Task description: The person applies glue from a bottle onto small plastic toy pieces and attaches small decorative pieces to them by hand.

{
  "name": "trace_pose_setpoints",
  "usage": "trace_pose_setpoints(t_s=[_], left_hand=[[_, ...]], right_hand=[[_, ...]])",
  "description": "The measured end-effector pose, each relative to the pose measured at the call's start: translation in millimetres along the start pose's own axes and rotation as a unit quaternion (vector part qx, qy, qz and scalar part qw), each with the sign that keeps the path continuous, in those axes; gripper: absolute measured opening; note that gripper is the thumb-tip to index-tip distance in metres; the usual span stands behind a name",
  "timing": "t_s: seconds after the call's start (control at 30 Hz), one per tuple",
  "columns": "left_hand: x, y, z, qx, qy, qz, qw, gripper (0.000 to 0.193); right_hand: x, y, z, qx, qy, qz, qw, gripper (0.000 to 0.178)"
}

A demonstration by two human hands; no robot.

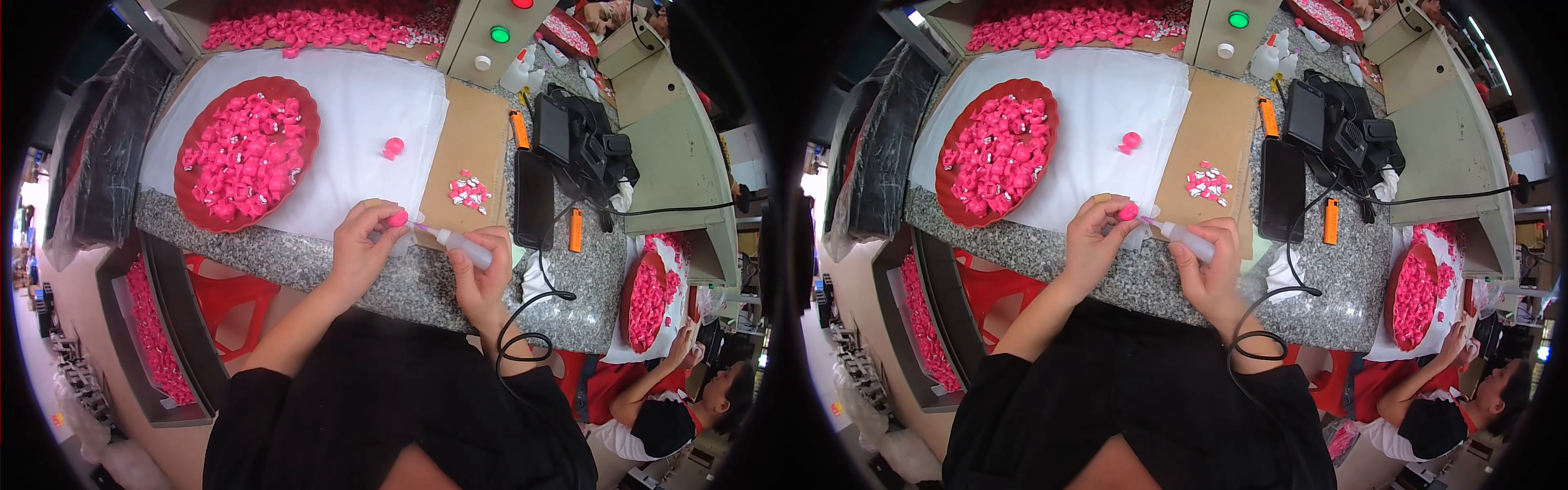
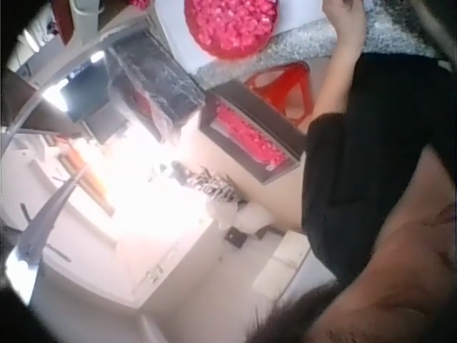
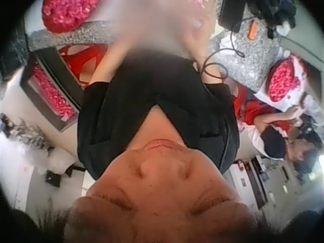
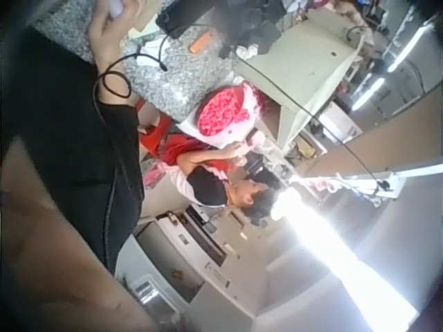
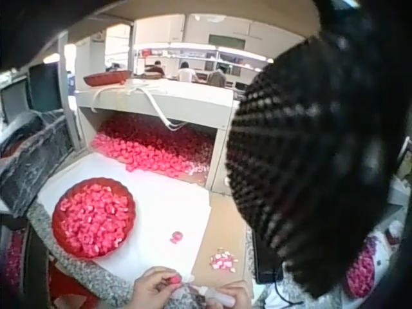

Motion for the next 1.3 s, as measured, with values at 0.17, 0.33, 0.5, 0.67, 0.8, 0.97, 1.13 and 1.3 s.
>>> trace_pose_setpoints(t_s=[0.17,0.33,0.5,0.67,0.8,0.97,1.13,1.3], left_hand=[[-0.1,-1.9,0.9,0.023,0.032,0.019,0.999,0.02],[0.3,-2.5,-0.2,0.003,-0.003,0.0,1.0,0.021],[0.5,-3.1,1.4,0.018,0.015,0.004,1.0,0.021],[0.7,-1.6,2.8,0.023,0.034,0.016,0.999,0.02],[1.8,-1.7,2.0,0.002,0.032,0.022,0.999,0.02],[2.4,0.0,6.7,0.005,0.071,0.033,0.997,0.02],[4.5,-2.4,8.7,-0.008,0.108,0.054,0.993,0.02],[7.7,-10.5,11.7,0.037,0.143,0.039,0.988,0.023]], right_hand=[[1.9,2.9,-1.1,-0.009,0.014,0.002,1.0,0.025],[3.7,5.5,-1.6,-0.017,0.024,0.021,0.999,0.026],[4.0,5.4,-1.8,-0.031,0.019,0.039,0.999,0.027],[5.0,7.4,-2.5,-0.027,0.024,0.048,0.998,0.026],[2.9,0.2,-1.8,-0.017,0.013,0.021,1.0,0.024],[4.0,-1.7,-1.0,0.002,0.01,-0.006,1.0,0.024],[3.3,-5.0,-0.8,0.009,0.007,-0.012,1.0,0.024],[4.5,-5.1,-0.2,0.018,0.003,-0.025,1.0,0.024]])
Point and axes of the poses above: each hand's wrist, its own x-axis towards the middle knuckle, its own z-axis out of the back of the hand, y = z × x, the point moved 2 cm from there along x, towards the middle knuckle, and after that the axes turned 4 degrees about -y, right-handed, at the moved point
